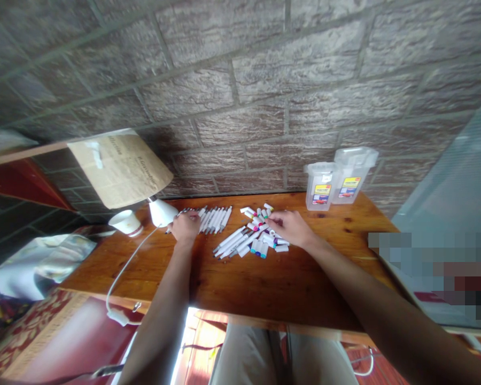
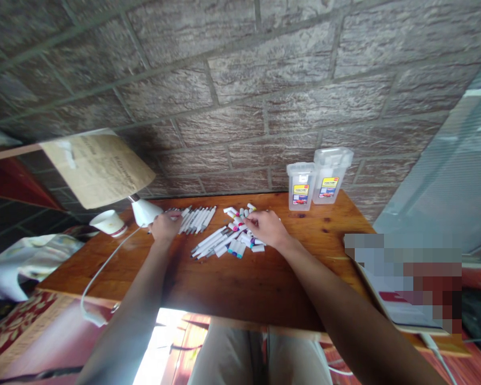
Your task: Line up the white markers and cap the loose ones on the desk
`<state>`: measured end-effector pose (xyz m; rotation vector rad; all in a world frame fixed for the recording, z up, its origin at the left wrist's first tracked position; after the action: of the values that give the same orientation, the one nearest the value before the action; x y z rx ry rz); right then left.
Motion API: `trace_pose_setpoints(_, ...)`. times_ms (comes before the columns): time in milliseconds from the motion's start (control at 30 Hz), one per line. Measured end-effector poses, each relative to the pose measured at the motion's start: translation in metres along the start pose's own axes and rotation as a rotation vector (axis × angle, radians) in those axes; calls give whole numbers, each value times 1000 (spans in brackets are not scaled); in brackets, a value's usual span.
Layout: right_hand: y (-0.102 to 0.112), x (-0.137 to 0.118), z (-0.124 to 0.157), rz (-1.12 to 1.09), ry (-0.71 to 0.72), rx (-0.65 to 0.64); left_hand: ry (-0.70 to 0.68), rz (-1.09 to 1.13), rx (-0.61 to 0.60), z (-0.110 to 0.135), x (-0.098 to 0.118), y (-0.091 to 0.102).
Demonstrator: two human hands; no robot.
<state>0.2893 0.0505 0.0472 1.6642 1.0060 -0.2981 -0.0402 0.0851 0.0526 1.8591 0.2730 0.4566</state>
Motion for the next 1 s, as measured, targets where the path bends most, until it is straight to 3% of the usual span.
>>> trace_pose_setpoints(200, -1, 0, 0, -2, 8, 1, -17, -4, -68, 0, 2, -6)
trace_pose_setpoints(433, 0, 1, 0, -5, 0, 2, -9, -13, -8, 0, 0, -4)
trace_pose_setpoints(700, 0, 0, 0, 1, 8, -3, -76, -7, -39, -2, 4, -15)
trace_pose_setpoints(833, -1, 0, -1, 4, 24, 2, -205, 52, -41, 1, 19, -21)
trace_pose_setpoints(1000, -3, 1, -1, 12, 25, -3, -501, 160, -125, 22, 57, -32)
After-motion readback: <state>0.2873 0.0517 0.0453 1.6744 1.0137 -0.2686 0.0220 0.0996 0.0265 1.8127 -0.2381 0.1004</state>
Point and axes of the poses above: each hand's wrist, its own z-axis away from the middle knuckle, its own y-axis out of the back of the hand, x = y × z, the point moved 8 cm from there along -z, towards the middle knuckle, and after that the axes turned 7 degrees about -z, right-handed, at the moved point
